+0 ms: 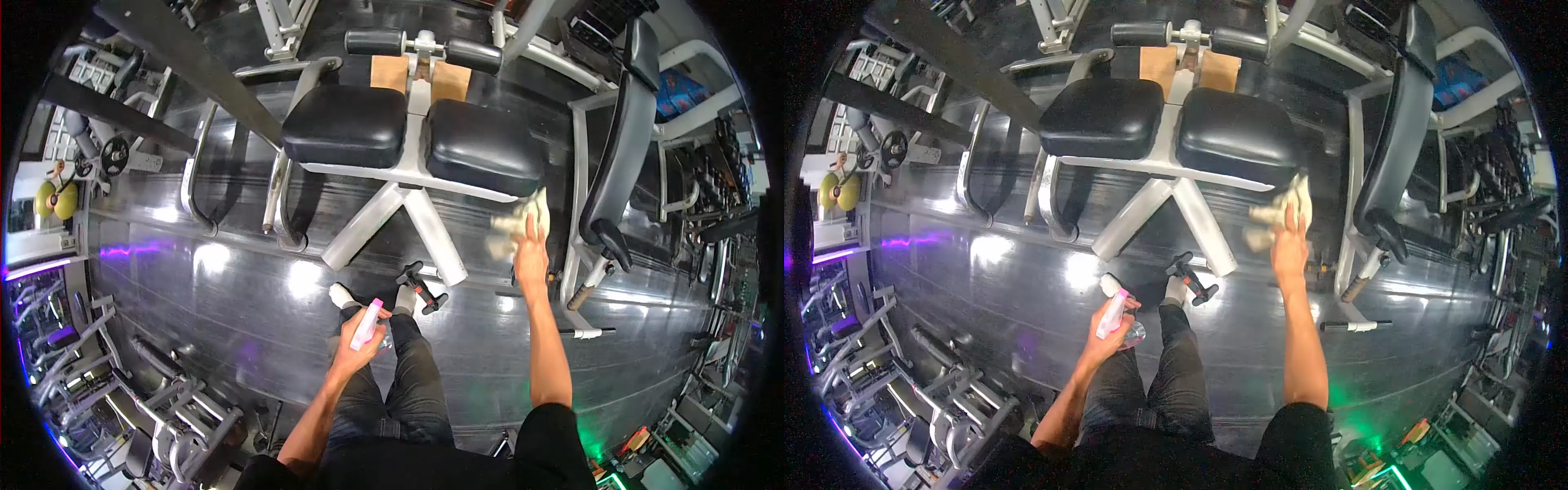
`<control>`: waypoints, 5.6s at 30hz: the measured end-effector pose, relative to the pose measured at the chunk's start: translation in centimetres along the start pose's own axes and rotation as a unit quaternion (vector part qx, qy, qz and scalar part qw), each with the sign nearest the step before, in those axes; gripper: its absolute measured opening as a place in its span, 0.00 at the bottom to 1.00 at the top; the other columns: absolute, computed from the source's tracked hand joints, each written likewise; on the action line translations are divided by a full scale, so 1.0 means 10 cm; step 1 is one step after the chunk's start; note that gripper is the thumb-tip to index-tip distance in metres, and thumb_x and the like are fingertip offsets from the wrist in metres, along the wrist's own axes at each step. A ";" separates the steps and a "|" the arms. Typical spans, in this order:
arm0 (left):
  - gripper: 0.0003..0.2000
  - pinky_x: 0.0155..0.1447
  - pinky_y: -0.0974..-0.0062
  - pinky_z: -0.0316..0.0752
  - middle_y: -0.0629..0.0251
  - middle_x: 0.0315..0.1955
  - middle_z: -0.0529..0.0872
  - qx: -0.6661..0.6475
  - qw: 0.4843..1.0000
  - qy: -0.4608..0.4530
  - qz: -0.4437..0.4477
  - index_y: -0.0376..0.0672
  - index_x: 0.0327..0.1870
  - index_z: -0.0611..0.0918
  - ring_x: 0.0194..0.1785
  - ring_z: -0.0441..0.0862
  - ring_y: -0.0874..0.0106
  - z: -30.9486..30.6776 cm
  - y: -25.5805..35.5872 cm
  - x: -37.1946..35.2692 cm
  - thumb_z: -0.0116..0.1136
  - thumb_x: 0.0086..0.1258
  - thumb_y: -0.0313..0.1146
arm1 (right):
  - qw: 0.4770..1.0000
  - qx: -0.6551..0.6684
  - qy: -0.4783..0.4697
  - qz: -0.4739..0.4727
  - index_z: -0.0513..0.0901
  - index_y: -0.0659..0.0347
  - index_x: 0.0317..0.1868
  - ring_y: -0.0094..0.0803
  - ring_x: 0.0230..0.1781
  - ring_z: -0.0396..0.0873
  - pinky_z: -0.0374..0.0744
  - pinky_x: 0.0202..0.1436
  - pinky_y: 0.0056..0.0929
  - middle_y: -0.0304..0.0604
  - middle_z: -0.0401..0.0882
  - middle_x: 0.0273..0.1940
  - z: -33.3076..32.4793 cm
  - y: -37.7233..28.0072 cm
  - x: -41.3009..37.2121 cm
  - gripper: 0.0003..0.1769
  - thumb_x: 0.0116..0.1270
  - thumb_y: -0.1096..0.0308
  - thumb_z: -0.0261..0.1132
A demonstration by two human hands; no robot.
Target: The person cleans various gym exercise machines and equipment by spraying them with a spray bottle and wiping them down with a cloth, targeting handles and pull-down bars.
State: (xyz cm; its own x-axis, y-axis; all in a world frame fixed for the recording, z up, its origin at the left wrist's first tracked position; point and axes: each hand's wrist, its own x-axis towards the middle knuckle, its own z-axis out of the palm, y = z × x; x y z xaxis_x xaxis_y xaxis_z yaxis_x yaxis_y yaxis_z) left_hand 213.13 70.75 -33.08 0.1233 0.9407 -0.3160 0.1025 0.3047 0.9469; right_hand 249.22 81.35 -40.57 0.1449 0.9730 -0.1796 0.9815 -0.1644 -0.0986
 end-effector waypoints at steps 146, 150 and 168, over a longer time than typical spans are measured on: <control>0.07 0.36 0.80 0.68 0.72 0.29 0.79 -0.004 0.982 0.144 -0.120 0.41 0.40 0.81 0.31 0.72 0.83 -0.69 0.15 1.21 0.60 0.61 0.23 | 0.791 0.200 -0.166 -0.554 0.83 0.40 0.55 0.58 0.75 0.45 0.44 0.72 0.68 0.57 0.54 0.71 -0.96 -3.36 2.35 0.25 0.59 0.43 0.64; 0.07 0.35 0.81 0.68 0.72 0.28 0.79 0.000 0.982 0.128 -0.138 0.41 0.40 0.81 0.30 0.71 0.83 -0.78 0.17 1.34 0.60 0.61 0.23 | 0.786 0.192 -0.149 -0.568 0.82 0.46 0.55 0.48 0.63 0.65 0.66 0.63 0.50 0.49 0.67 0.62 -0.91 -3.38 2.39 0.21 0.60 0.57 0.65; 0.08 0.38 0.75 0.74 0.64 0.32 0.83 0.021 0.989 0.087 -0.117 0.41 0.41 0.81 0.33 0.81 0.73 -0.88 0.06 1.73 0.60 0.60 0.23 | 0.711 0.311 -0.236 -0.585 0.83 0.49 0.46 0.42 0.47 0.76 0.79 0.43 0.43 0.40 0.76 0.45 -0.77 -3.83 2.45 0.18 0.53 0.73 0.63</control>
State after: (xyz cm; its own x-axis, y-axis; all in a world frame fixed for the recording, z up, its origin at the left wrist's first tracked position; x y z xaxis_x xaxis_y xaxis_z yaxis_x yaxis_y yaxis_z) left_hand 206.69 88.49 -37.48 -0.0809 0.8576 -0.5079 0.1489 0.5142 0.8446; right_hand 216.12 112.77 -33.64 -0.9273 0.3641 0.0870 0.1297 0.5306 -0.8377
